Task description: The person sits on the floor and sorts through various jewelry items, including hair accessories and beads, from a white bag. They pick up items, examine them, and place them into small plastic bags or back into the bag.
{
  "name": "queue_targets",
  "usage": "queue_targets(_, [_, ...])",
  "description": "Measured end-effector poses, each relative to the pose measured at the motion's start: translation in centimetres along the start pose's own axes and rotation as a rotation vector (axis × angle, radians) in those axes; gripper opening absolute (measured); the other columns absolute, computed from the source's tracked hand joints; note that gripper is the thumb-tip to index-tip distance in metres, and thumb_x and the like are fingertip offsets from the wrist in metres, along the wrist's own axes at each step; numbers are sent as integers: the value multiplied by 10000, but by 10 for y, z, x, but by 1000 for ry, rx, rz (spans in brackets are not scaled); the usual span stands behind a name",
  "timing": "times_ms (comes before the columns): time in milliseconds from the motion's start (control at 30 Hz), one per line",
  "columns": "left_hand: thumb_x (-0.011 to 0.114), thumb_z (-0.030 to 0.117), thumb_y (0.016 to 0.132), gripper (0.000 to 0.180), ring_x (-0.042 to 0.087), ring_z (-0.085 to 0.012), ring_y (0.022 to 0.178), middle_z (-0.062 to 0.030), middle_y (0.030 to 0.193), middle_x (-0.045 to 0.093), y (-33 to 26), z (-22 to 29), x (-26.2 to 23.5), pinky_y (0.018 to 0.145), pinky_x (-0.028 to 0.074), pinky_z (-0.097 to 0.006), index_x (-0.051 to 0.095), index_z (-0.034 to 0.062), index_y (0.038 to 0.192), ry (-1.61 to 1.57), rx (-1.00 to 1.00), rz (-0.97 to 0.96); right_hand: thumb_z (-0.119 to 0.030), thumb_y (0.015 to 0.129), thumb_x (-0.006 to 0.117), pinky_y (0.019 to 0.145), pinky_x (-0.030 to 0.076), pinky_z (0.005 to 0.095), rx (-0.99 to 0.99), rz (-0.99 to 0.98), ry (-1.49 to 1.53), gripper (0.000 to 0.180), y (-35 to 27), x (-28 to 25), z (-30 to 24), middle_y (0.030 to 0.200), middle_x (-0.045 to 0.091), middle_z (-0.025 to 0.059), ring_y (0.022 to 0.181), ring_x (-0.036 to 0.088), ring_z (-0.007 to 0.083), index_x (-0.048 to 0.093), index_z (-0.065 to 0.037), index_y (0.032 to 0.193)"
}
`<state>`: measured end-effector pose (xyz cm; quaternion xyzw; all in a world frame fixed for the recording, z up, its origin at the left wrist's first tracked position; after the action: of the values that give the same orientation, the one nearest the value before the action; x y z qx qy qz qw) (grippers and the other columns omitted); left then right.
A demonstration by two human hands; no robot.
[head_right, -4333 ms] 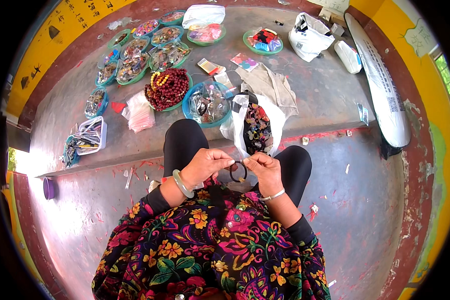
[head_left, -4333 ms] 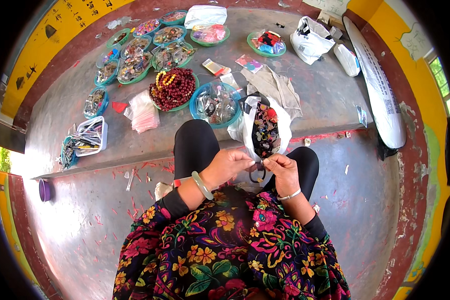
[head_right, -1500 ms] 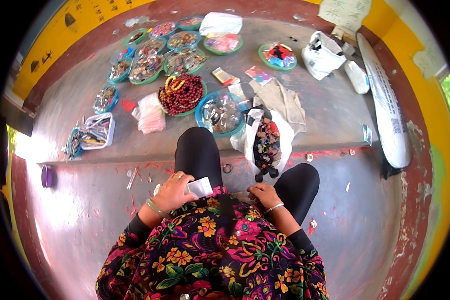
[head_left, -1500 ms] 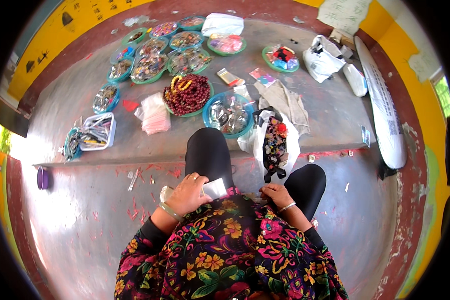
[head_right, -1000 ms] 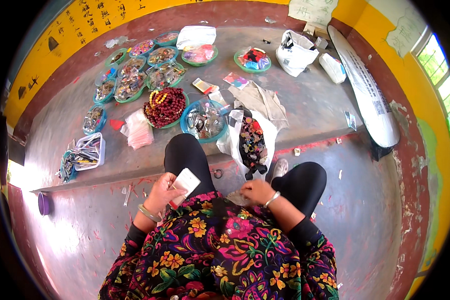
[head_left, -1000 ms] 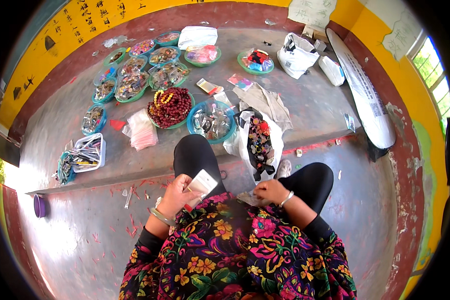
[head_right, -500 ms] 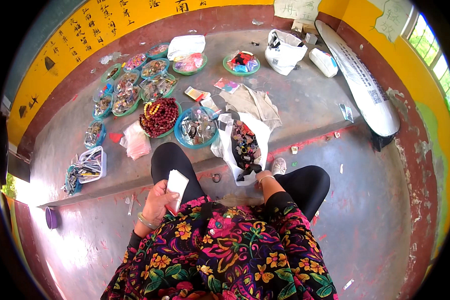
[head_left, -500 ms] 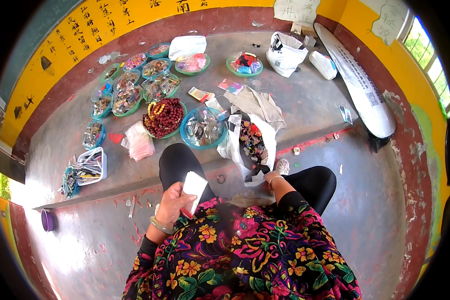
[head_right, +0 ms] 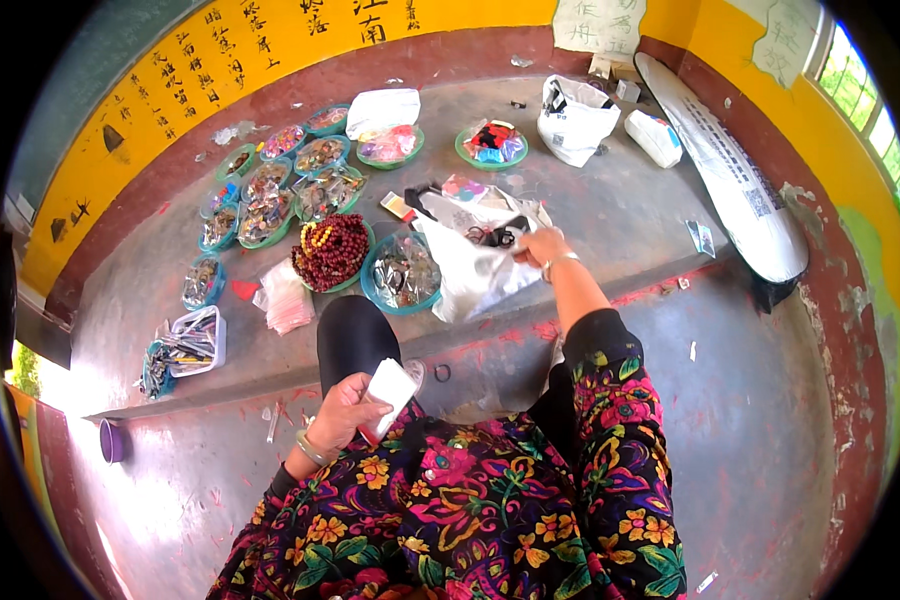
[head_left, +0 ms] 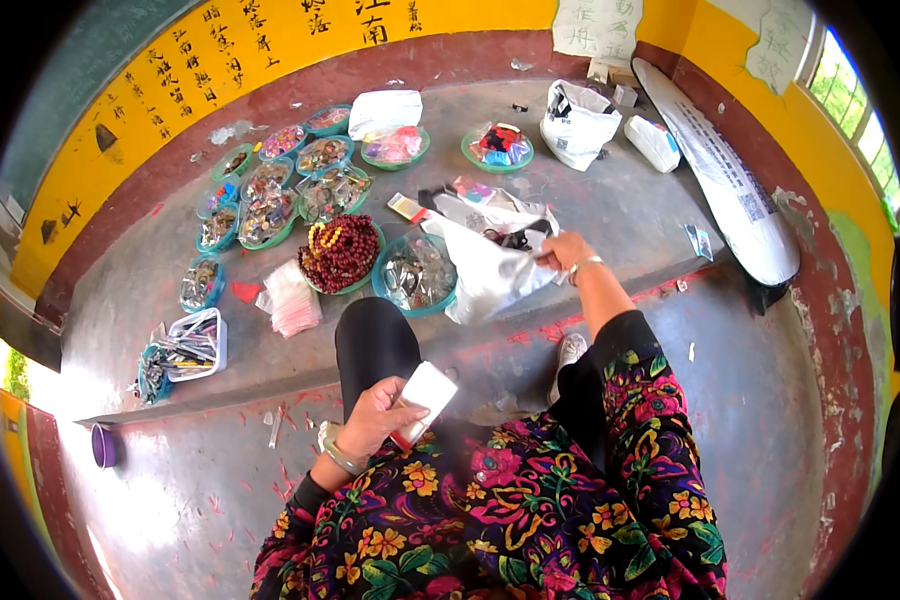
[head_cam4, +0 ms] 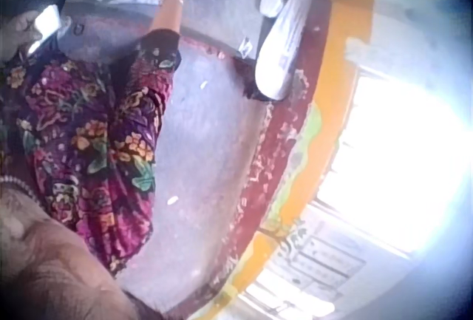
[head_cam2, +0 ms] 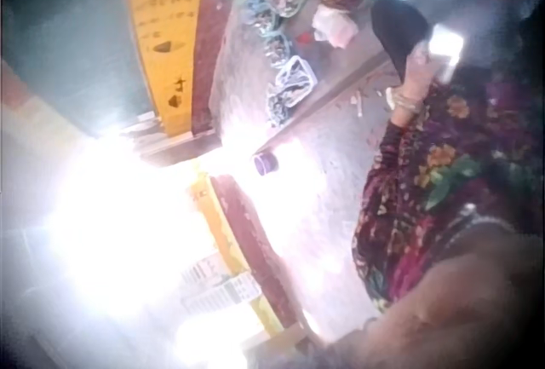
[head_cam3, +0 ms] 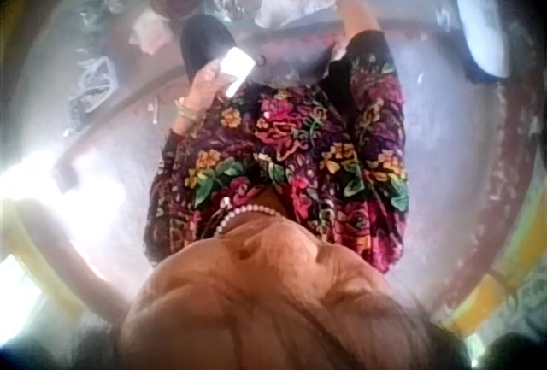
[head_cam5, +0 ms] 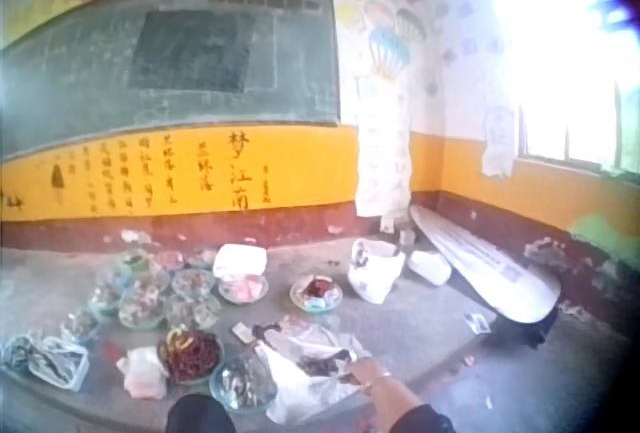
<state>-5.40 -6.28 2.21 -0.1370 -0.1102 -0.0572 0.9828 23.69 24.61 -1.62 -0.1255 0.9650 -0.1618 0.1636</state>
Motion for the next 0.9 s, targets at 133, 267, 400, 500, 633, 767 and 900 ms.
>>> queue_targets(133, [670,39,763,226,574,-75,762,-20,851,602,13,2,0,686,465,-211,537,11,944,-56,-57,-52,-251,735,583,517,482,312,57,-84,-675,313,-5,-14,55,734,655,131,593,638,219,616,43,835])
queue_targets(267, [669,56,769,215,561,-61,755,-18,834,599,34,2,3,680,455,-207,542,7,935,-17,-126,-119,-301,745,611,495,490,343,367,-33,-421,347,-14,-15,67,692,645,128,571,631,221,618,39,812])
queue_targets(400, [685,95,762,246,545,-53,746,-12,835,597,71,1,7,675,448,-211,553,4,948,114,-76,-169,-400,707,626,578,503,364,322,-21,-731,473,-31,-24,21,754,637,180,644,639,270,609,61,813])
queue_targets(500, [695,182,751,341,561,-108,805,-26,886,596,109,19,16,697,454,-250,561,12,1015,440,4,-207,-441,674,657,748,486,372,93,241,-1025,474,-30,-29,15,925,640,175,859,627,280,623,-21,892])
queue_targets(633, [652,225,753,250,556,-267,971,-144,1325,386,187,15,14,793,448,-336,554,39,889,953,583,-360,-461,674,660,824,468,376,110,270,-1086,612,-4,-18,13,1032,607,168,988,582,289,532,-31,1090])
queue_targets(767, [613,182,741,191,539,-329,959,-146,1416,254,236,16,24,777,447,-374,538,47,854,1188,273,-462,-422,721,627,825,476,373,183,350,-1080,544,30,-19,34,1032,611,161,996,582,284,548,-36,1097])
queue_targets(900, [618,175,727,238,528,-326,958,-155,1201,466,258,-11,12,795,434,-377,546,23,896,1169,336,-463,-375,759,574,835,464,402,181,261,-945,445,61,-43,52,1068,593,175,999,563,335,588,-46,1058])
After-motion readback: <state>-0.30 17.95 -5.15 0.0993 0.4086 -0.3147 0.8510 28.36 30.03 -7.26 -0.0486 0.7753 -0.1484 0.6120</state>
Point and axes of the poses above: each hand's wrist, its own y-axis towards the middle knuckle, its own x-axis out of the palm, z = x × y, the point moved 1 cm from there along y, towards the middle knuckle
